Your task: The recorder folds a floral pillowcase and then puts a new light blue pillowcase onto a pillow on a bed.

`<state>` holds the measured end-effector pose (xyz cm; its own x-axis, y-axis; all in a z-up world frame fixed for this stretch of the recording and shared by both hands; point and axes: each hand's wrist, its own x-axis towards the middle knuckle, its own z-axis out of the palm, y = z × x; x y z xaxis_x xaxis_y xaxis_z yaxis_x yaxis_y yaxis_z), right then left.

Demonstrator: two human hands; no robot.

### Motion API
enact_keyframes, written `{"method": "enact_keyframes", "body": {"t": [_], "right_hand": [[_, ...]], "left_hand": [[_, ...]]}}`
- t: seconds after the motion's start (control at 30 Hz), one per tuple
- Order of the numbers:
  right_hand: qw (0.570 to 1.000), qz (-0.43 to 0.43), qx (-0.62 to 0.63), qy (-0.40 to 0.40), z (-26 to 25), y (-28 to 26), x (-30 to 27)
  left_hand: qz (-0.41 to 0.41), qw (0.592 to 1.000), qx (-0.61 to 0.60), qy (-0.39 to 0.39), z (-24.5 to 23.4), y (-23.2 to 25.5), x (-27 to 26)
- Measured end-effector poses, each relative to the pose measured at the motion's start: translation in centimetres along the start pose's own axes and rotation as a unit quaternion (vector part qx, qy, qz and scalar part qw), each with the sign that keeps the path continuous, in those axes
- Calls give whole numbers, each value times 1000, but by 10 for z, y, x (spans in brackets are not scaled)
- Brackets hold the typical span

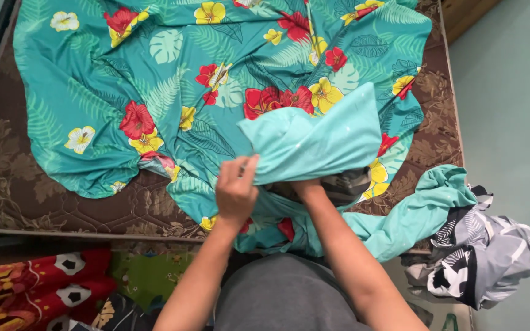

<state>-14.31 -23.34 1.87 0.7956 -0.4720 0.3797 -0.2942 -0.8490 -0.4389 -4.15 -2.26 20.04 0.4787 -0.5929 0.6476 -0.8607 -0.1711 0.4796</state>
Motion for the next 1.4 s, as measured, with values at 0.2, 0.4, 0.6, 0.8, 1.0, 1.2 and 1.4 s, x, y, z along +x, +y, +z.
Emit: {"method": "enact_keyframes", "body": {"t": [0.2,0.4,0.6,0.8,1.0,1.2,1.4], "right_hand": [[998,-30,-47,15,-102,-67,-5],[999,14,-3,-37,-89,-42,-23],[997,-19,56,-56,-54,-46,-36],[989,-53,122,-67,-14,-59,-48],[991,-102,35,-80,-110,-98,-81],[979,-106,114,135,-129,-17,-161],[958,148,113,217,-147,25,-101]], "left_hand": [[-83,996,-3,44,3,-9,-9],[14,999,-45,16,21,5,-53],[103,988,-15,111,35,4,-86],[90,992,58,73,32,32,-42],[-10,997,55,52,55,19,-69],[-43,994,4,99,47,20,-59],[-39,998,-36,16,46,41,-47]]}}
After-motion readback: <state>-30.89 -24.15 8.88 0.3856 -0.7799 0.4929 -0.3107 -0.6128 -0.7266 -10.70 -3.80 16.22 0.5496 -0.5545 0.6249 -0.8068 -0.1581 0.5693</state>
